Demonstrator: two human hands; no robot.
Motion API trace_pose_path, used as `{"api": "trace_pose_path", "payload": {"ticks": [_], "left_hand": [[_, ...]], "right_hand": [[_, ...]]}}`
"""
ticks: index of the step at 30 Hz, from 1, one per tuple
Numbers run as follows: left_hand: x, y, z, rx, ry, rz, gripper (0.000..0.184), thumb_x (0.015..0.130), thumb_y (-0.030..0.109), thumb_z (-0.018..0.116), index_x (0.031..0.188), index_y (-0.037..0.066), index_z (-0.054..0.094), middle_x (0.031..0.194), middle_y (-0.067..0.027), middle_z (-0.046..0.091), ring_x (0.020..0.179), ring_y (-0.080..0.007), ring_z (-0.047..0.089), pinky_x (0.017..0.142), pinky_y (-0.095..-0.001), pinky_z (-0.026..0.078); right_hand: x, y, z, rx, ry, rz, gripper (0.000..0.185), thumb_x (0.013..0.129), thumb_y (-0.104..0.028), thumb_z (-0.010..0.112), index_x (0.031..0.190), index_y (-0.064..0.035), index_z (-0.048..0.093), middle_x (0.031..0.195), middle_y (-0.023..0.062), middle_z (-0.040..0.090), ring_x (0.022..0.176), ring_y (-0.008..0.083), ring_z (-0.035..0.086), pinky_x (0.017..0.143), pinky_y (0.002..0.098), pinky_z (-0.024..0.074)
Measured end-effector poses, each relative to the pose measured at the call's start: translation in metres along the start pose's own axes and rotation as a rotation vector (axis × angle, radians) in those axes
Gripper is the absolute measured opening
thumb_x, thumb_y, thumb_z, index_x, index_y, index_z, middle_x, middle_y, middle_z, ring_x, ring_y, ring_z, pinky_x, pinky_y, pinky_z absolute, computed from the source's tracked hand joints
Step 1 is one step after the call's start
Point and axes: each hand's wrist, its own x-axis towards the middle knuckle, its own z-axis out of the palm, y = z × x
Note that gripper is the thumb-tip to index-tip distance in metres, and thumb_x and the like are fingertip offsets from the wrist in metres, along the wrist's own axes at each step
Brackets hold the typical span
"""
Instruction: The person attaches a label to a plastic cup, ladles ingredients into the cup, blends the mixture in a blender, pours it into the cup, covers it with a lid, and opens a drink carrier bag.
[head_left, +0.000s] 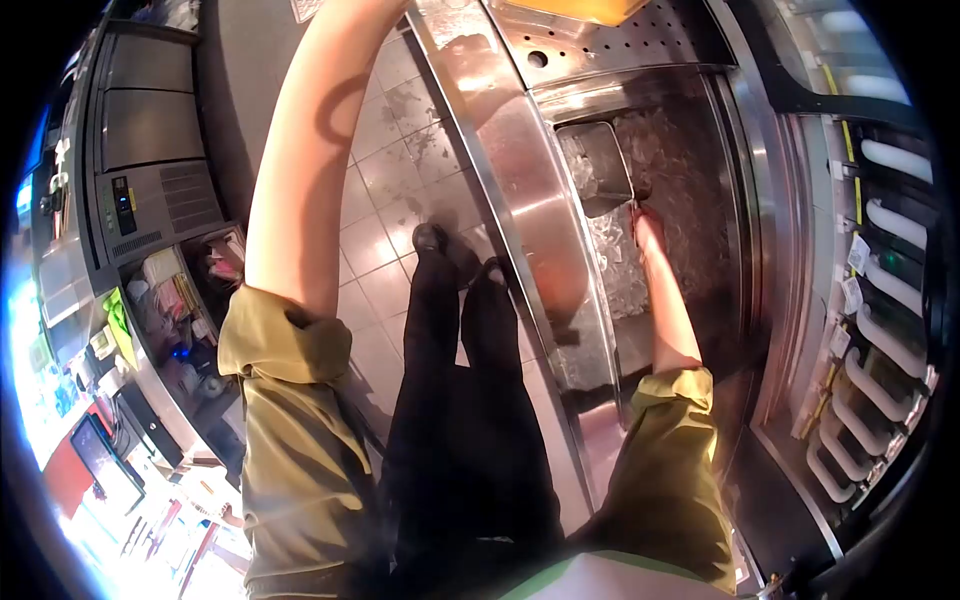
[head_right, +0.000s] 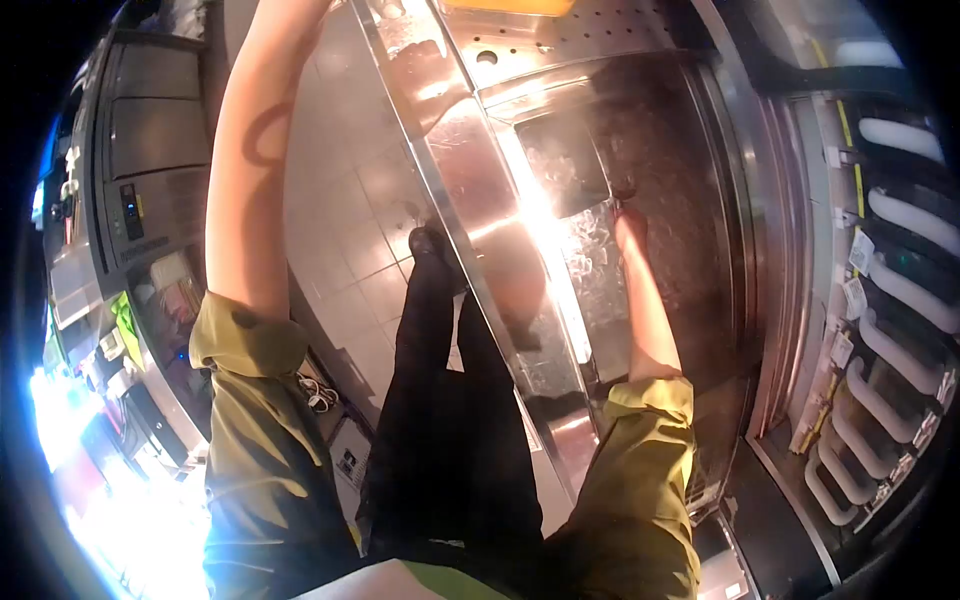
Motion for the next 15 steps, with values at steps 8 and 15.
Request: {"api": "trace_pose_path", "payload": {"ticks": [8,15], "left_hand": [[-0.001,0.010,0.000,-0.189,-0.068,0.059,0.037,0.079,0.017,0.067,0.111,0.001,0.056,0.096,-0.0021,0.061,0.086,-0.0092,0.055,0.074,-0.0222,0.044],[0.007,-0.009,0.006,-0.318,0.002,0.014,0.036,0.077,0.006,0.068,0.109,-0.001,0.054,0.097,-0.0031,0.059,0.088,-0.0102,0.054,0.079,-0.0245,0.044]], "right_hand": [[-0.090,-0.050,-0.042,0.290,-0.059,0.066,0.019,0.094,-0.013,0.042,0.097,-0.0051,0.058,0.076,-0.0038,0.052,0.065,0.0057,0.044,0.061,0.0201,0.0351],[-0.160,-0.124,-0.128,0.249,-0.117,-0.143,0.021,0.094,-0.017,0.044,0.102,-0.0021,0.057,0.081,-0.0038,0.053,0.070,0.0060,0.043,0.066,0.0195,0.0335]]}}
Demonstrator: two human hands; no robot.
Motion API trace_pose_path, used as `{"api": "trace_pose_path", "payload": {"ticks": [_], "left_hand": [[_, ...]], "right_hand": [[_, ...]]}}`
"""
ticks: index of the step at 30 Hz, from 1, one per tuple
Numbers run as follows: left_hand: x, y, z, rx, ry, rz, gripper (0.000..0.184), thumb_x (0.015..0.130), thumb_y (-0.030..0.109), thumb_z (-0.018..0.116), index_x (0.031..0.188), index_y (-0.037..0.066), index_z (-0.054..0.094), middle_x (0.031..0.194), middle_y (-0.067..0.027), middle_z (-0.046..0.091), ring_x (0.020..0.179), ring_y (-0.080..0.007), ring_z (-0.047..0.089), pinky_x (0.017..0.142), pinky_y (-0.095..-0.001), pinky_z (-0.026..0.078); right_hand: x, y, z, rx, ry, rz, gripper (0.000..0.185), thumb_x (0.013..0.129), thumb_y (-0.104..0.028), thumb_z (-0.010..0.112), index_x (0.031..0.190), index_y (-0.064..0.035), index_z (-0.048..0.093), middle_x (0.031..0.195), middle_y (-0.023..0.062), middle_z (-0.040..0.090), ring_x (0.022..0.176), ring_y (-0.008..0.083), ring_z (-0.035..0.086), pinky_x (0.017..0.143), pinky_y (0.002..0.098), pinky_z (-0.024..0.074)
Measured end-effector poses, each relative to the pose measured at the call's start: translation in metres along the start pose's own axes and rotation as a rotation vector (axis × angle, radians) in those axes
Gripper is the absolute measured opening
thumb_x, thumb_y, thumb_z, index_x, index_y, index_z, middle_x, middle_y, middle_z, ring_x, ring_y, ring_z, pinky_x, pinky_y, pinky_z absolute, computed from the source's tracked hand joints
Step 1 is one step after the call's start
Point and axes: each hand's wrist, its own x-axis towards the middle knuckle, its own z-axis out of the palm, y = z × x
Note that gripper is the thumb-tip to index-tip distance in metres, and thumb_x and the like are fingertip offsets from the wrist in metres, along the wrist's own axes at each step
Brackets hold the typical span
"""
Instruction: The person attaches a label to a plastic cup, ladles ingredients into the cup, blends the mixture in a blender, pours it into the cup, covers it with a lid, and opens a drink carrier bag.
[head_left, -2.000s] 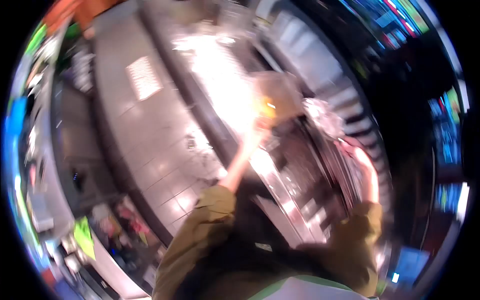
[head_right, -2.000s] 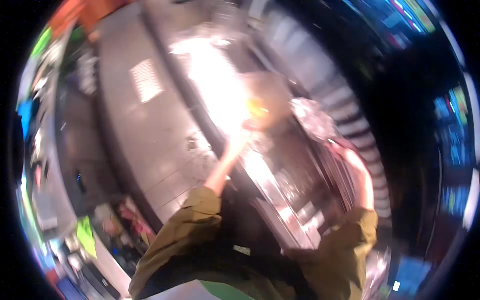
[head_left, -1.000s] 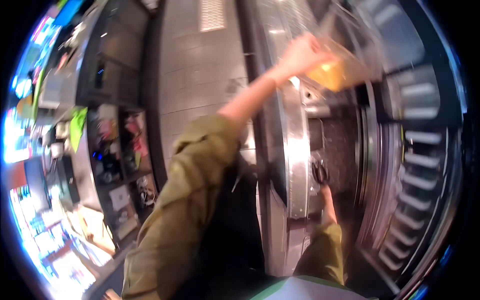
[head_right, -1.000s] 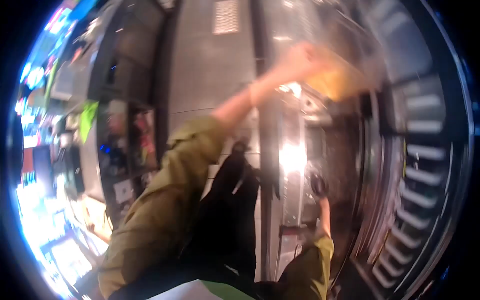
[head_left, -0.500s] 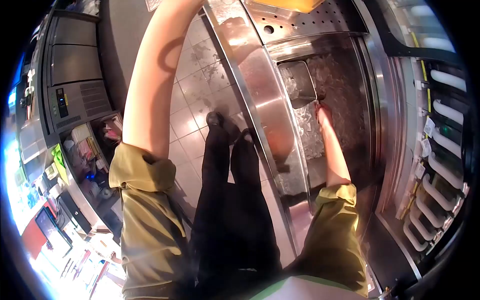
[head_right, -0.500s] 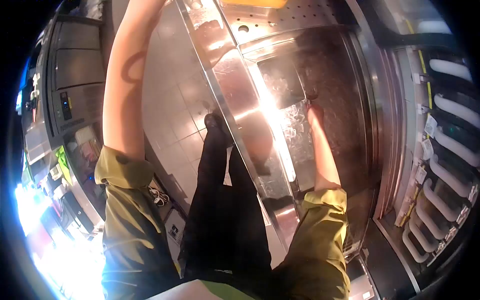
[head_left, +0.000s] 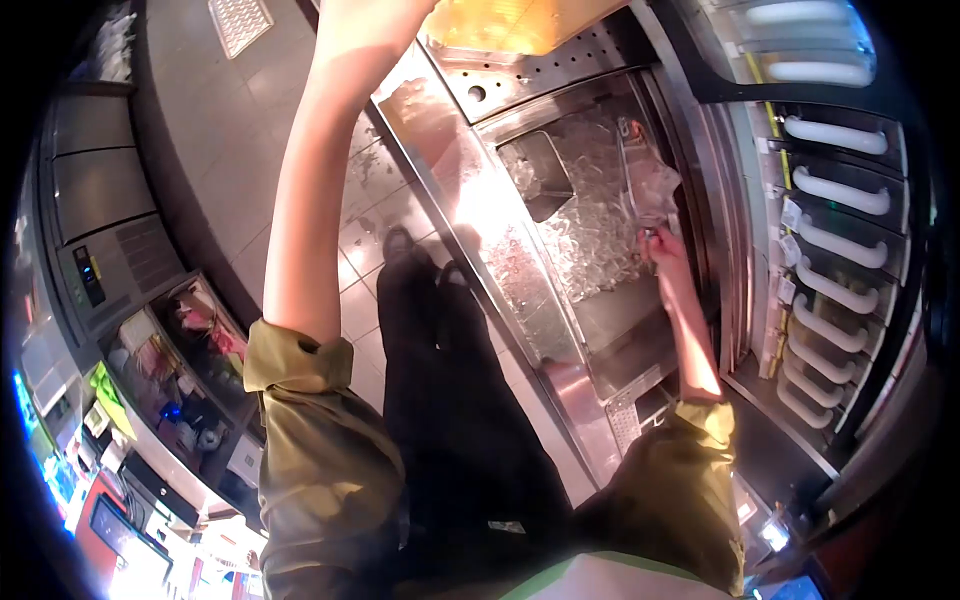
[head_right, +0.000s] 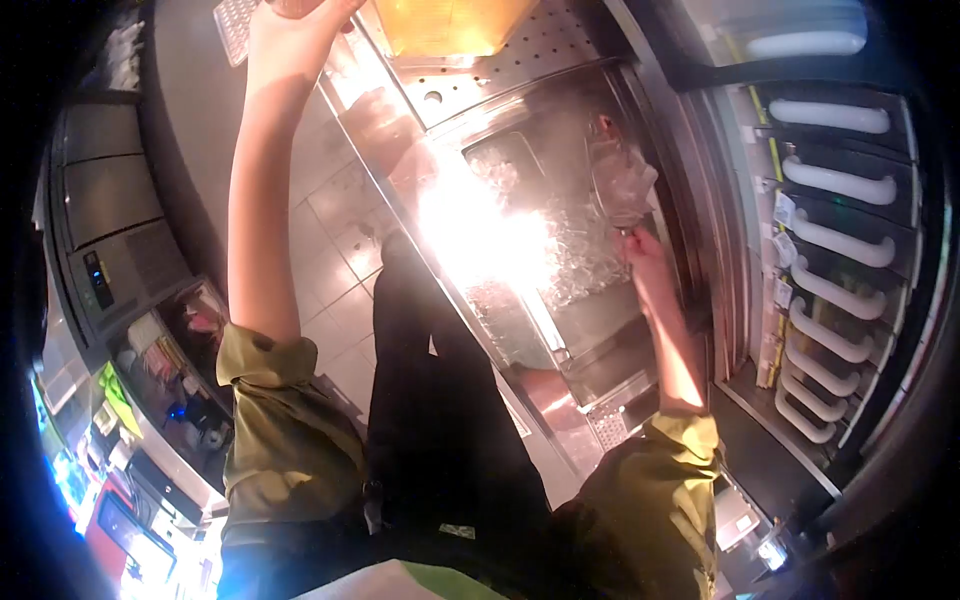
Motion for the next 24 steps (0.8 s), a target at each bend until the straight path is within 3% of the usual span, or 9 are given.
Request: {"api": "trace_pose_path", "payload": {"ticks": [4,5,8,9,11,15,19,22,24], "left_hand": [[-0.001,0.000,-0.003,-0.056,-0.042,0.003,0.027,0.078,0.005,0.067,0.101,0.001,0.054,0.091,-0.0013,0.057,0.086,-0.0096,0.054,0.077,-0.0245,0.044],[-0.001,-0.001,-0.004,-0.071,-0.046,-0.011,0.027,0.078,0.005,0.067,0.101,0.000,0.054,0.091,-0.0015,0.057,0.087,-0.0095,0.054,0.077,-0.0244,0.044],[-0.003,0.004,-0.004,-0.092,-0.053,-0.026,0.027,0.079,0.004,0.066,0.103,0.000,0.054,0.092,-0.0021,0.058,0.087,-0.0095,0.053,0.078,-0.0241,0.044],[-0.004,0.006,-0.003,-0.094,-0.053,-0.025,0.027,0.079,0.004,0.065,0.103,0.000,0.054,0.093,-0.0023,0.058,0.088,-0.0096,0.053,0.078,-0.0241,0.044],[-0.006,0.004,0.001,-0.060,-0.031,0.032,0.028,0.079,0.004,0.065,0.104,0.000,0.054,0.093,-0.0030,0.059,0.088,-0.0099,0.054,0.078,-0.0241,0.044],[-0.003,0.003,0.004,-0.149,-0.058,0.043,0.028,0.080,0.005,0.064,0.106,-0.001,0.055,0.095,-0.0048,0.060,0.087,-0.0103,0.055,0.078,-0.0241,0.045],[-0.006,0.009,0.004,0.013,-0.039,0.062,0.027,0.080,0.005,0.063,0.105,-0.001,0.056,0.095,-0.0055,0.061,0.086,-0.0107,0.056,0.077,-0.0239,0.045],[-0.004,0.015,0.005,-0.030,-0.079,0.070,0.026,0.080,0.005,0.064,0.104,-0.001,0.056,0.094,-0.0055,0.061,0.085,-0.0107,0.056,0.076,-0.0236,0.046],[-0.002,0.001,0.006,-0.080,-0.061,0.088,0.025,0.079,0.004,0.064,0.102,-0.001,0.057,0.092,-0.0053,0.061,0.084,-0.0105,0.057,0.074,-0.0233,0.046]], "right_hand": [[-0.045,-0.138,-0.018,-0.188,0.064,-0.059,0.028,0.092,-0.019,0.046,0.112,-0.0023,0.057,0.081,-0.0028,0.055,0.070,0.0063,0.046,0.066,0.0194,0.0361],[-0.041,-0.149,-0.051,-0.294,-0.041,-0.088,0.028,0.092,-0.017,0.046,0.114,-0.0030,0.056,0.086,-0.0015,0.058,0.074,0.0060,0.049,0.070,0.0193,0.0380],[-0.042,-0.235,-0.051,-0.336,0.097,-0.210,0.039,0.092,-0.019,0.046,0.125,0.0023,0.046,0.101,0.0039,0.059,0.078,0.0063,0.048,0.069,0.0172,0.0355],[-0.041,-0.266,-0.056,-0.424,-0.061,-0.196,0.042,0.093,-0.018,0.044,0.128,0.0043,0.041,0.107,0.0065,0.059,0.078,0.0076,0.048,0.074,0.0174,0.0358],[-0.041,-0.295,-0.017,-0.334,0.147,-0.236,0.043,0.093,-0.019,0.043,0.127,0.0067,0.041,0.103,0.0052,0.058,0.075,0.0080,0.044,0.076,0.0186,0.0350],[-0.020,-0.302,-0.011,-0.412,-0.103,-0.210,0.044,0.094,-0.026,0.040,0.127,0.0048,0.043,0.098,0.0022,0.058,0.080,0.0080,0.048,0.075,0.0195,0.0344],[-0.002,-0.318,-0.020,-0.534,-0.176,-0.298,0.038,0.094,-0.023,0.043,0.118,0.0061,0.050,0.084,-0.0012,0.053,0.067,0.0077,0.037,0.065,0.0178,0.0295],[-0.002,-0.336,-0.032,-0.564,-0.082,-0.383,0.040,0.093,-0.024,0.044,0.120,0.0061,0.048,0.100,0.0034,0.059,0.064,0.0082,0.032,0.062,0.0192,0.0309],[-0.015,-0.363,-0.025,-0.738,-0.061,-0.320,0.041,0.094,-0.024,0.043,0.122,0.0053,0.046,0.109,0.0064,0.059,0.071,0.0070,0.040,0.063,0.0190,0.0336]]}}
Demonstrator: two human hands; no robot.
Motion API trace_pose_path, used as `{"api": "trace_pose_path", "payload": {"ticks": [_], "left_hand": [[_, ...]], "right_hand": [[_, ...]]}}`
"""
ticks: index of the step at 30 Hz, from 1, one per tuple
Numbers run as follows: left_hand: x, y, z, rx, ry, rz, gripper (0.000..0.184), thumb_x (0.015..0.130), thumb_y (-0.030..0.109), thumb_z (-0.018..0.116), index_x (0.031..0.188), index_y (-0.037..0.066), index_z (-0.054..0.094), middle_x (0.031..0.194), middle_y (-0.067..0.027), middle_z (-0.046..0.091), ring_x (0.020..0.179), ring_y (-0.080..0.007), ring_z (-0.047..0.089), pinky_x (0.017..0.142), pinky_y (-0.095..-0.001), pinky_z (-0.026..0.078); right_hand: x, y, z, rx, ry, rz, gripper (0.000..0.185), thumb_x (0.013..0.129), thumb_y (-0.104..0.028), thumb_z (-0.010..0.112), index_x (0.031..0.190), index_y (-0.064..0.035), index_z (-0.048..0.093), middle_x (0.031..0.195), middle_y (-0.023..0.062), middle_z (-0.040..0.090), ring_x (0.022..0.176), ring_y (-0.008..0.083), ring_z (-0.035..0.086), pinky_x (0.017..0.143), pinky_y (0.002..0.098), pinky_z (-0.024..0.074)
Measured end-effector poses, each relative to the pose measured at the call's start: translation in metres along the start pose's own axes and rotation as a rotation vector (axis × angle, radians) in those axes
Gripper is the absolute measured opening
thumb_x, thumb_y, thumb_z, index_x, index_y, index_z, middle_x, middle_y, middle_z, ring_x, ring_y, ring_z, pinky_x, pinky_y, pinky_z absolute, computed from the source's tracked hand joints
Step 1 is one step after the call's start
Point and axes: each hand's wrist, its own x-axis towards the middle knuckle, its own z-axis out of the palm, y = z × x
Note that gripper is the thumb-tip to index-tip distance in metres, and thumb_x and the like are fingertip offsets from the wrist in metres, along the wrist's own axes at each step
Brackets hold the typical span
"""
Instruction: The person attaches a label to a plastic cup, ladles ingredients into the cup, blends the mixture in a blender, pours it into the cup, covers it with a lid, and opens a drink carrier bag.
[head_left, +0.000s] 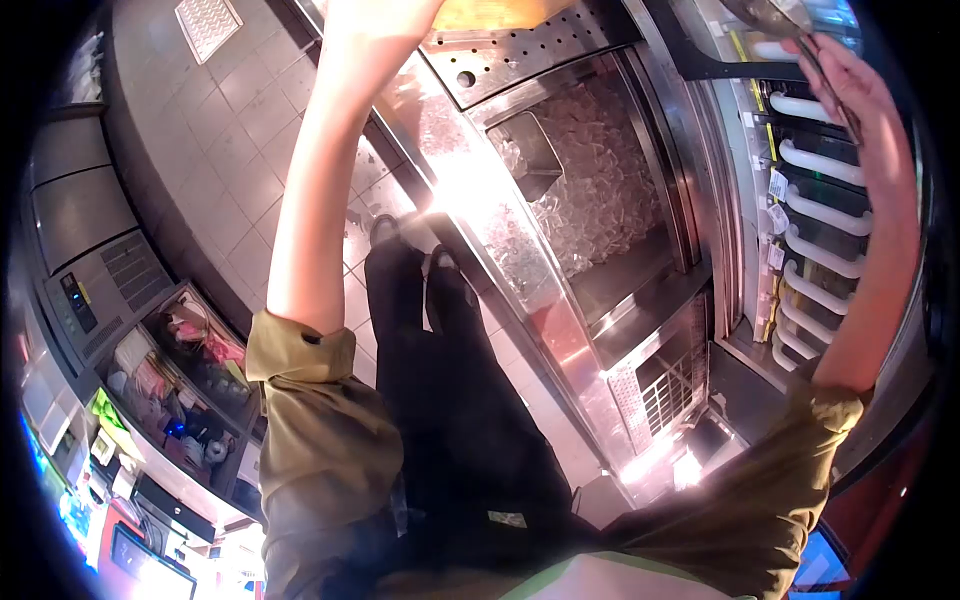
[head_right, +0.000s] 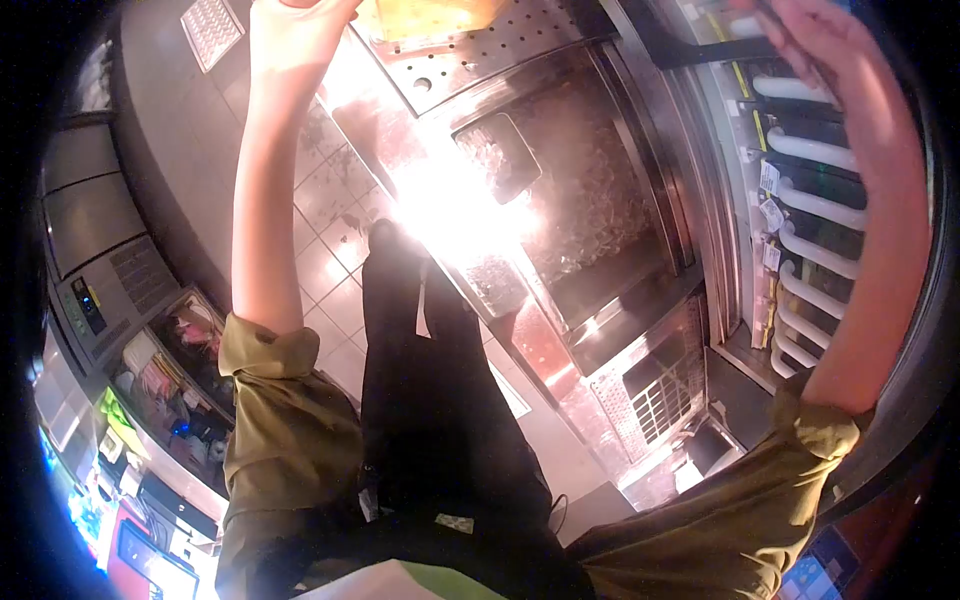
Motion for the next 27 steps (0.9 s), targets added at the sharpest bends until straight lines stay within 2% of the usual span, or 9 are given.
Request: {"api": "trace_pose_path", "payload": {"ticks": [1,4,5,8,14,15,19,24,27], "left_hand": [[0.000,-0.003,0.000,0.008,0.012,-0.008,0.025,0.079,0.004,0.064,0.102,-0.001,0.056,0.092,-0.0053,0.061,0.084,-0.0103,0.057,0.074,-0.0231,0.046],[0.000,-0.006,0.000,0.032,0.041,-0.025,0.024,0.078,0.002,0.065,0.100,-0.002,0.056,0.092,-0.0054,0.061,0.082,-0.0102,0.057,0.072,-0.0226,0.047],[0.000,-0.006,0.001,0.040,0.048,-0.027,0.023,0.078,0.001,0.065,0.098,-0.001,0.056,0.091,-0.0055,0.062,0.082,-0.0103,0.057,0.072,-0.0224,0.047],[0.001,-0.005,-0.001,-0.014,0.029,-0.064,0.020,0.078,0.000,0.064,0.095,-0.001,0.054,0.090,-0.0059,0.062,0.081,-0.0109,0.058,0.072,-0.0222,0.048],[0.000,-0.002,-0.004,-0.058,0.026,-0.099,0.019,0.079,-0.001,0.064,0.094,0.000,0.053,0.090,-0.0063,0.062,0.082,-0.0115,0.059,0.072,-0.0226,0.048],[0.000,-0.001,-0.005,-0.054,0.018,-0.108,0.020,0.079,-0.001,0.064,0.096,0.000,0.053,0.091,-0.0062,0.061,0.083,-0.0114,0.059,0.073,-0.0228,0.048],[-0.002,-0.005,0.000,0.013,0.077,-0.053,0.026,0.079,0.000,0.064,0.102,-0.001,0.052,0.095,-0.0054,0.059,0.088,-0.0113,0.057,0.077,-0.0238,0.047],[-0.003,-0.001,-0.001,-0.018,0.060,-0.126,0.032,0.079,-0.001,0.063,0.108,0.000,0.050,0.097,-0.0036,0.057,0.091,-0.0106,0.054,0.080,-0.0231,0.045],[-0.003,0.006,-0.002,0.182,0.097,-0.122,0.030,0.076,0.017,0.070,0.095,-0.002,0.057,0.087,-0.0031,0.059,0.077,-0.0087,0.054,0.068,-0.0222,0.044]], "right_hand": [[-0.003,-0.008,-0.002,-0.083,-0.015,0.035,0.041,0.094,-0.024,0.043,0.123,0.0049,0.045,0.114,0.0079,0.059,0.074,0.0065,0.045,0.063,0.0189,0.0349],[-0.001,0.004,0.001,0.150,0.081,0.030,0.042,0.094,-0.024,0.041,0.126,0.0030,0.043,0.119,0.0103,0.057,0.098,0.0063,0.052,0.066,0.0174,0.0377],[-0.002,0.004,-0.004,0.136,0.006,0.032,0.043,0.094,-0.025,0.041,0.128,0.0025,0.042,0.120,0.0105,0.056,0.119,0.0085,0.045,0.071,0.0143,0.0370],[-0.007,0.002,0.003,-0.028,0.057,0.031,0.043,0.094,-0.025,0.042,0.127,0.0026,0.043,0.116,0.0087,0.058,0.099,0.0058,0.052,0.070,0.0148,0.0351],[-0.011,0.040,0.017,0.128,0.094,0.024,0.043,0.094,-0.027,0.044,0.125,0.0021,0.047,0.104,0.0035,0.061,0.065,0.0061,0.033,0.064,0.0175,0.0307],[-0.011,0.041,0.029,0.259,0.173,0.008,0.043,0.094,-0.027,0.044,0.125,0.0016,0.047,0.095,0.0010,0.059,0.066,0.0056,0.034,0.063,0.0170,0.0291],[-0.018,0.048,0.041,0.256,0.025,-0.061,0.044,0.093,-0.029,0.046,0.124,0.0027,0.048,0.082,-0.0031,0.050,0.068,0.0066,0.036,0.066,0.0164,0.0297],[-0.057,0.094,0.093,0.579,0.222,0.037,0.039,0.087,-0.025,0.056,0.116,0.0000,0.054,0.085,-0.0013,0.058,0.073,0.0066,0.048,0.069,0.0195,0.0370],[-0.083,0.154,0.143,0.584,0.034,0.107,0.031,0.087,-0.022,0.056,0.110,-0.0013,0.057,0.086,0.0021,0.059,0.074,0.0100,0.050,0.069,0.0223,0.0392]]}}
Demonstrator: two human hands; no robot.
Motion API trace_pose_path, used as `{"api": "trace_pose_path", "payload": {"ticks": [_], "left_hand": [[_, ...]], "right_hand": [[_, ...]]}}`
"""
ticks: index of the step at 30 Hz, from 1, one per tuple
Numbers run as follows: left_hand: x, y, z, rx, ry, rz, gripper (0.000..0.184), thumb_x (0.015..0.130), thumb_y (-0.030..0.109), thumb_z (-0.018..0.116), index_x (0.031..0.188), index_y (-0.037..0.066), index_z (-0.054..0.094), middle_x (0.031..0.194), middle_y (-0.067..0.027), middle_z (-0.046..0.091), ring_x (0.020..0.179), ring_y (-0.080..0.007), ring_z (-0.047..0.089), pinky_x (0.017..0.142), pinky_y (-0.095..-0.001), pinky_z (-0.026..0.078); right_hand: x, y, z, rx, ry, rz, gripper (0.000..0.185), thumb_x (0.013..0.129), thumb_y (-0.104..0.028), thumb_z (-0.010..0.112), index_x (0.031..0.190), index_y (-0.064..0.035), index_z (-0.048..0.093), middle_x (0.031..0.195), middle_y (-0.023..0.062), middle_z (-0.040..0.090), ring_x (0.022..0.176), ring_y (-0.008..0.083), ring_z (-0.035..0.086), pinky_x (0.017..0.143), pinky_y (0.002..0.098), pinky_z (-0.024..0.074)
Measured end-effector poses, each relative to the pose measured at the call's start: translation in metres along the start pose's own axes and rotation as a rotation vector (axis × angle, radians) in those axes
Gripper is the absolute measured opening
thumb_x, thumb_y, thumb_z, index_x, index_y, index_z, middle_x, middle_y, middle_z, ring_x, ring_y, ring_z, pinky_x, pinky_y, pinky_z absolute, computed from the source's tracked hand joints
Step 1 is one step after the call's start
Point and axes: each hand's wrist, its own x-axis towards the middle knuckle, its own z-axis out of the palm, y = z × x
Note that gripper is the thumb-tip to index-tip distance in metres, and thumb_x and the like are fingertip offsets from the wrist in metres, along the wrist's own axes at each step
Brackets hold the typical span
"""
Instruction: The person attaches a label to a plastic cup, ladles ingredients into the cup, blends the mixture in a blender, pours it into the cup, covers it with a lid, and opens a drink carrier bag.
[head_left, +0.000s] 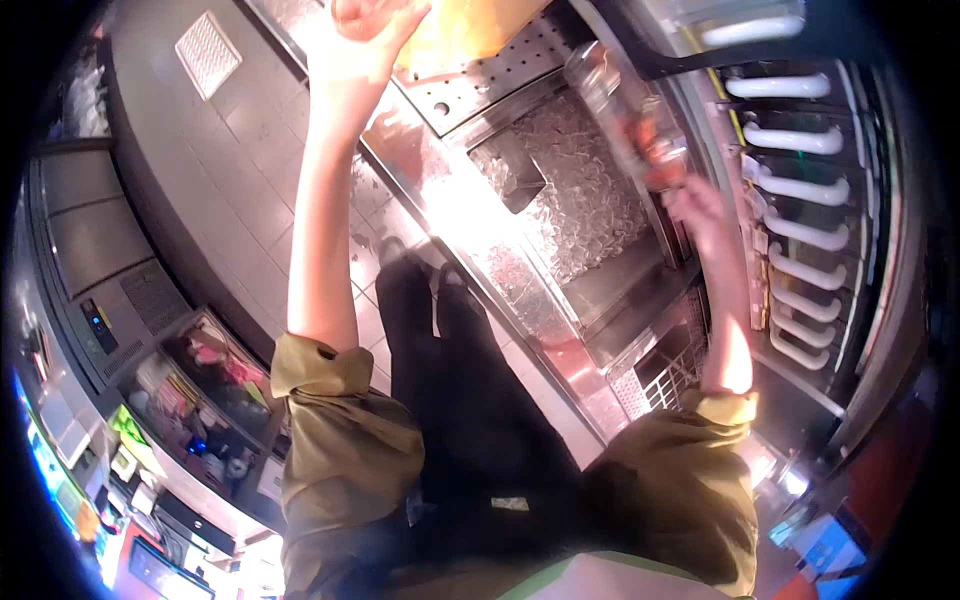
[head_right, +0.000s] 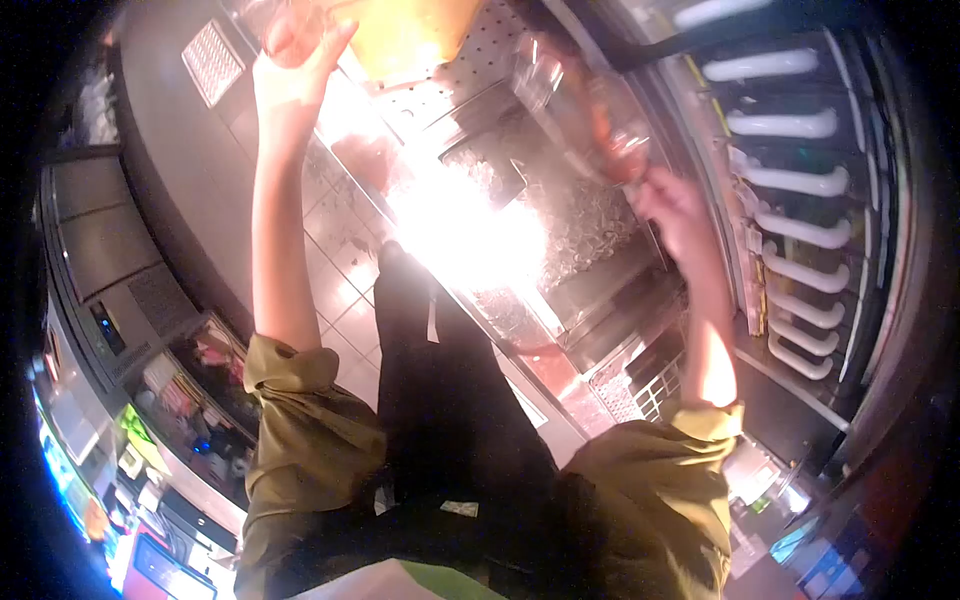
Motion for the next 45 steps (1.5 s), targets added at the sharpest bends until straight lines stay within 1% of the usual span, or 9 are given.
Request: {"api": "trace_pose_path", "payload": {"ticks": [12,19,26,28,29,31,33,40,45], "left_hand": [[0.003,-0.007,-0.008,-0.019,-0.089,-0.269,0.040,0.079,0.007,0.067,0.115,-0.001,0.051,0.099,-0.0036,0.060,0.085,-0.0098,0.054,0.073,-0.0220,0.042],[0.005,-0.016,-0.007,-0.065,-0.087,-0.245,0.043,0.080,0.007,0.066,0.118,-0.004,0.048,0.102,-0.0091,0.059,0.089,-0.0148,0.055,0.075,-0.0258,0.045],[0.006,0.008,-0.009,0.221,-0.186,-0.141,0.039,0.081,0.018,0.066,0.106,-0.009,0.053,0.095,-0.0153,0.062,0.077,-0.0212,0.057,0.072,-0.0332,0.049],[-0.005,0.019,-0.014,0.232,-0.213,0.125,0.042,0.078,0.020,0.070,0.103,-0.009,0.053,0.097,-0.0178,0.059,0.084,-0.0255,0.055,0.081,-0.0369,0.046],[0.024,-0.045,-0.030,0.673,-0.015,0.256,0.059,0.070,0.030,0.077,0.107,-0.007,0.051,0.102,-0.0196,0.056,0.091,-0.0271,0.054,0.082,-0.0400,0.045],[-0.026,0.027,-0.017,0.860,0.142,0.002,0.080,0.056,0.043,0.083,0.112,-0.003,0.048,0.115,-0.0247,0.047,0.100,-0.0298,0.051,0.083,-0.0453,0.046],[-0.010,-0.028,-0.001,0.758,0.092,-0.291,0.071,0.065,0.041,0.078,0.113,0.000,0.047,0.112,-0.0189,0.051,0.093,-0.0263,0.054,0.077,-0.0426,0.046],[-0.326,0.049,0.198,0.211,-0.990,-0.142,0.058,0.075,0.034,0.070,0.118,0.004,0.043,0.109,-0.0105,0.052,0.094,-0.0223,0.053,0.074,-0.0384,0.044],[-0.658,0.284,0.289,0.243,-2.209,0.252,0.035,0.090,0.019,0.054,0.120,0.003,0.047,0.111,-0.0106,0.056,0.098,-0.0175,0.054,0.086,-0.0293,0.041]], "right_hand": [[0.073,0.054,0.141,-0.615,0.033,0.440,0.028,0.074,-0.020,0.057,0.092,0.0002,0.065,0.092,0.0222,0.063,0.091,0.0346,0.061,0.080,0.0403,0.0487],[0.062,0.094,0.189,-0.637,0.188,0.226,0.032,0.077,-0.017,0.055,0.106,-0.0043,0.060,0.106,0.0169,0.058,0.101,0.0341,0.055,0.083,0.0413,0.0470],[-0.115,0.032,0.172,-0.276,0.812,-0.033,0.018,0.080,-0.009,0.049,0.093,-0.0017,0.058,0.100,0.0156,0.050,0.098,0.0323,0.049,0.082,0.0411,0.0426],[-0.199,0.046,0.171,-0.207,0.975,-0.008,0.021,0.081,-0.012,0.050,0.098,-0.0019,0.058,0.099,0.0152,0.050,0.098,0.0329,0.049,0.084,0.0405,0.0415],[-0.239,0.067,0.179,-0.147,1.030,0.109,0.021,0.080,-0.010,0.050,0.098,-0.0021,0.058,0.098,0.0158,0.051,0.098,0.0330,0.049,0.084,0.0401,0.0415],[-0.332,0.073,0.189,-0.132,1.240,0.137,0.019,0.079,-0.006,0.049,0.096,-0.0017,0.058,0.095,0.0163,0.052,0.097,0.0327,0.050,0.085,0.0393,0.0415],[-0.420,0.123,0.227,-0.054,1.386,0.261,0.016,0.081,-0.002,0.047,0.090,-0.0021,0.060,0.093,0.0154,0.053,0.092,0.0304,0.052,0.084,0.0359,0.0428],[-0.683,0.246,0.367,0.321,1.874,0.732,0.017,0.076,-0.001,0.050,0.085,-0.0055,0.064,0.087,0.0149,0.053,0.086,0.0293,0.053,0.078,0.0353,0.0443],[-0.855,0.309,0.356,0.410,2.012,0.797,0.017,0.077,-0.001,0.050,0.087,-0.0061,0.063,0.093,0.0159,0.051,0.085,0.0283,0.054,0.079,0.0350,0.0449]]}}
